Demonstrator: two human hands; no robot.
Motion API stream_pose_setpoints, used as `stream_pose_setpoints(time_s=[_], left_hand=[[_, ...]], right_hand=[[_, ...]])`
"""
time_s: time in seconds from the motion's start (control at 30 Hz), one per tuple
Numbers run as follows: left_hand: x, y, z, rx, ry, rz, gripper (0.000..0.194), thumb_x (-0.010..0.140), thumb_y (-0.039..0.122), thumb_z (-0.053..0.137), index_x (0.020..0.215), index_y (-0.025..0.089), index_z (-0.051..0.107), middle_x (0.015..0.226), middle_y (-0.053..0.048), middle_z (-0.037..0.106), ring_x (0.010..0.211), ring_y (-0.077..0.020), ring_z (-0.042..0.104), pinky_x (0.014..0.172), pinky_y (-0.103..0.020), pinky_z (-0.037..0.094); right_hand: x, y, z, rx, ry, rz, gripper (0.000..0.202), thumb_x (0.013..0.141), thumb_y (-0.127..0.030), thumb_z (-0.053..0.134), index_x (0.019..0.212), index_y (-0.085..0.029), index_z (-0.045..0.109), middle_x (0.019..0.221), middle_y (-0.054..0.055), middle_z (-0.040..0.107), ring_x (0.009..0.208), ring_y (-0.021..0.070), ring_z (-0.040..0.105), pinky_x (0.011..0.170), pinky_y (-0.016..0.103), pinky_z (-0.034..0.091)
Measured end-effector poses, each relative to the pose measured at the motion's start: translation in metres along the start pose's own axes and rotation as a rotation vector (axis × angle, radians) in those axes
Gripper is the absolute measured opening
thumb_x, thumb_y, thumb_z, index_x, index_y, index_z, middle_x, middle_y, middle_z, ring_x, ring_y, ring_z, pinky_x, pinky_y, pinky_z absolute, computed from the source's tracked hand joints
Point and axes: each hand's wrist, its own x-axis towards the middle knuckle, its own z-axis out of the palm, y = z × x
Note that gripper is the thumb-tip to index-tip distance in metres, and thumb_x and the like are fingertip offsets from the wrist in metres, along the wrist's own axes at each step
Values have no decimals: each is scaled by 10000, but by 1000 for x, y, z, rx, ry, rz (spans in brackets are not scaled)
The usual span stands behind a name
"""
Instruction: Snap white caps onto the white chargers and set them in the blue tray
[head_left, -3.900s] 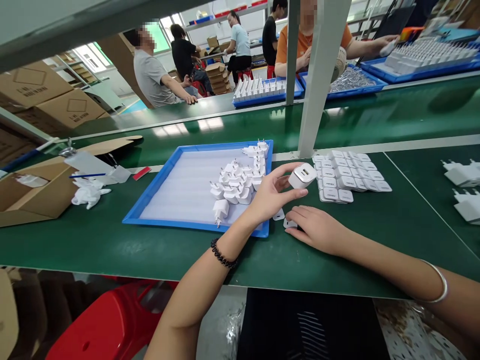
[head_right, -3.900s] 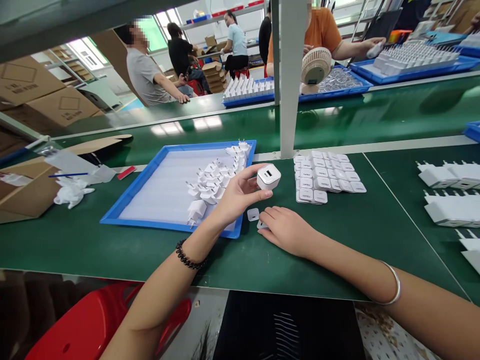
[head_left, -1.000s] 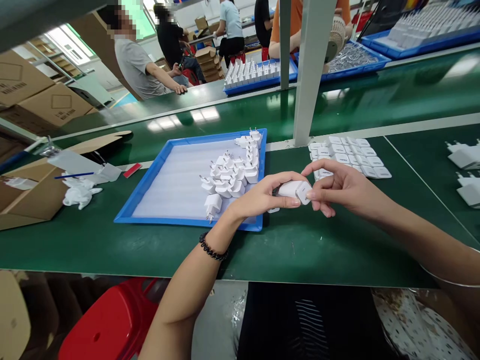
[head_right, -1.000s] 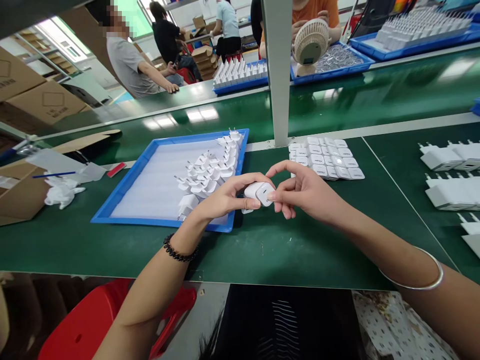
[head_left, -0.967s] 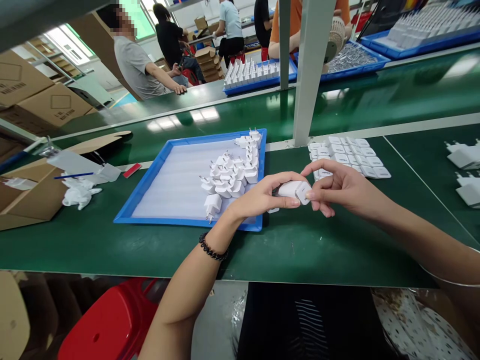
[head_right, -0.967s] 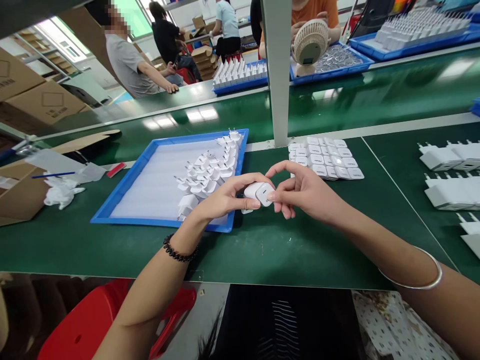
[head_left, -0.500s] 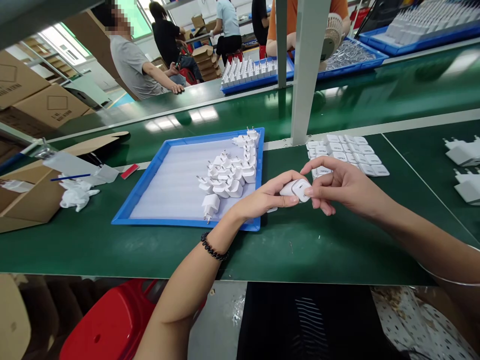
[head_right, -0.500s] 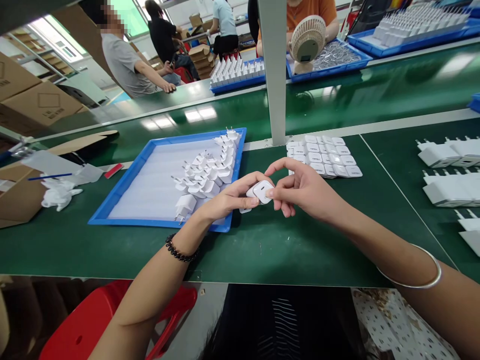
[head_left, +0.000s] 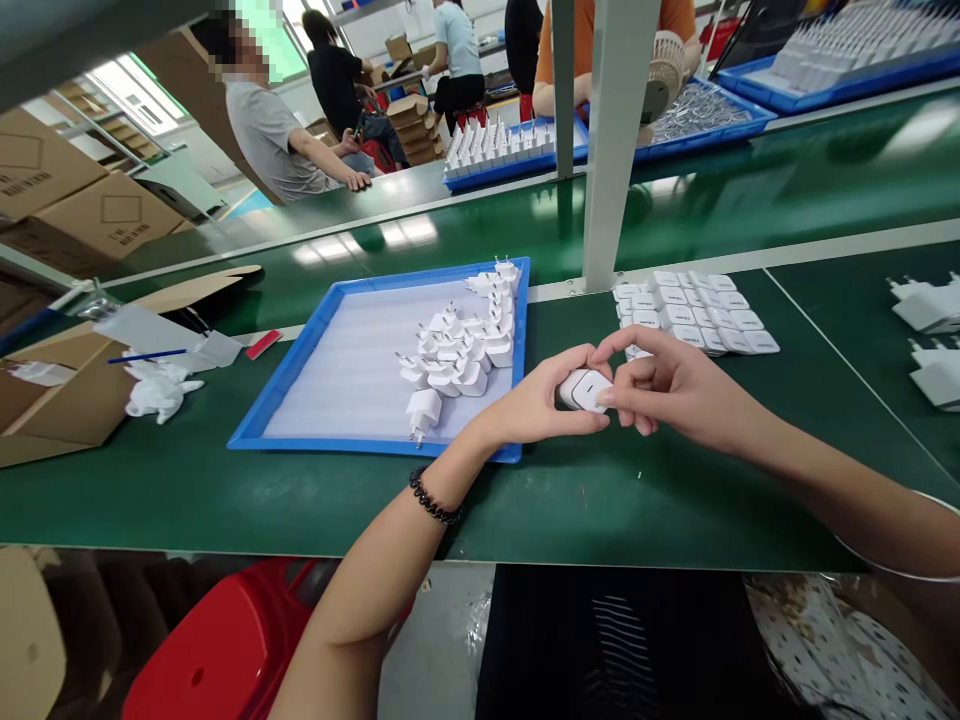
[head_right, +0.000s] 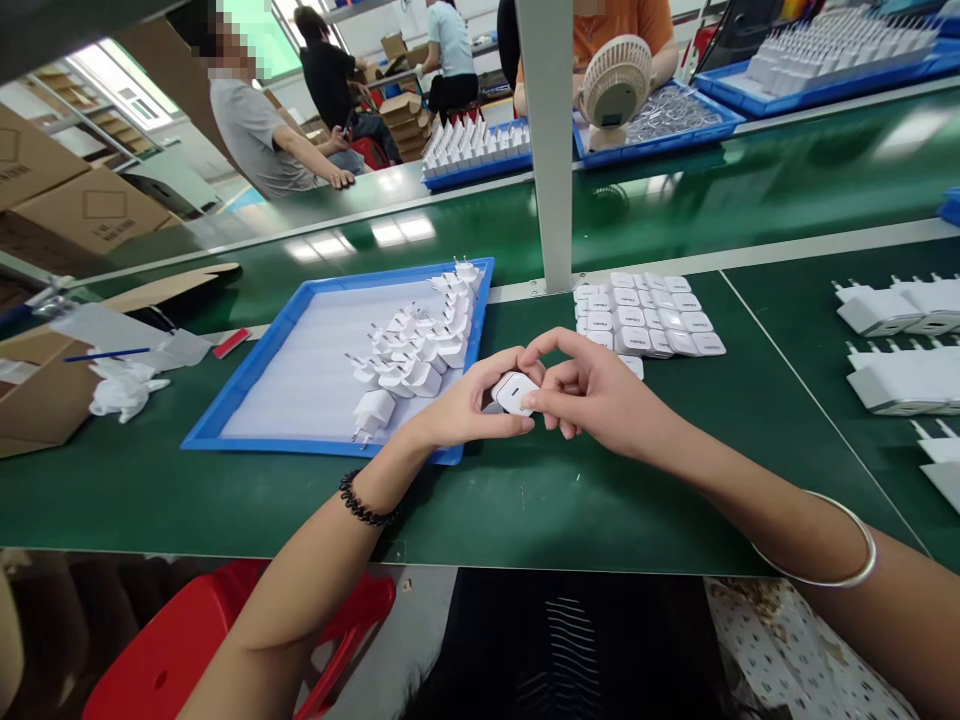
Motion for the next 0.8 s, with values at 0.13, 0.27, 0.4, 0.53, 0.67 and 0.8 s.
stream_pose_setpoints(time_s=[0.13, 0.27, 0.4, 0.53, 0.67, 0.8], left_hand=[[1, -3, 3, 9, 57, 55, 262, 672, 176, 700, 879, 164, 540, 840, 14, 538, 706, -97, 487, 621, -235, 405], [2, -3, 2, -32, 133, 118, 266, 644, 172, 709, 846, 164, 536, 799, 27, 541, 693, -97, 499, 611, -231, 402], [2, -5, 0, -78, 195, 182, 240, 626, 185, 719, 795, 162, 550, 741, 40, 540, 644, -83, 478, 576, -216, 381], [3, -9, 1, -111, 227, 185, 220, 639, 228, 735, 759, 163, 563, 756, 24, 579, 628, -89, 505, 546, -214, 388], [3, -10, 3, -138, 247, 170, 214, 634, 215, 753, 717, 162, 563, 732, 26, 584, 605, -87, 515, 538, -221, 398], [2, -8, 2, -138, 241, 142, 239, 670, 279, 772, 712, 161, 568, 724, 22, 576, 612, -92, 515, 547, -224, 397]], right_hand=[[-1, 3, 3, -49, 4, -51, 224, 879, -309, 703, 1035, -221, 569, 509, -110, 417, 482, 80, 466, 472, 209, 388], [-3, 4, 3, 2, -98, -73, 308, 911, -325, 680, 1180, -252, 547, 645, -68, 552, 588, 105, 546, 577, 249, 473], [-5, 5, 3, -72, -141, -100, 492, 878, -278, 725, 1314, -307, 499, 819, -34, 637, 764, 142, 636, 732, 301, 509], [-5, 7, 6, -146, -170, -101, 561, 894, -277, 700, 1391, -325, 445, 866, -15, 641, 816, 167, 662, 737, 318, 522], [-5, 10, 9, -175, -192, -134, 586, 912, -235, 659, 1434, -330, 408, 921, -1, 627, 809, 159, 661, 723, 316, 533], [-4, 11, 9, -184, -198, -136, 570, 922, -238, 643, 1435, -336, 413, 931, 0, 623, 806, 155, 650, 724, 317, 532]])
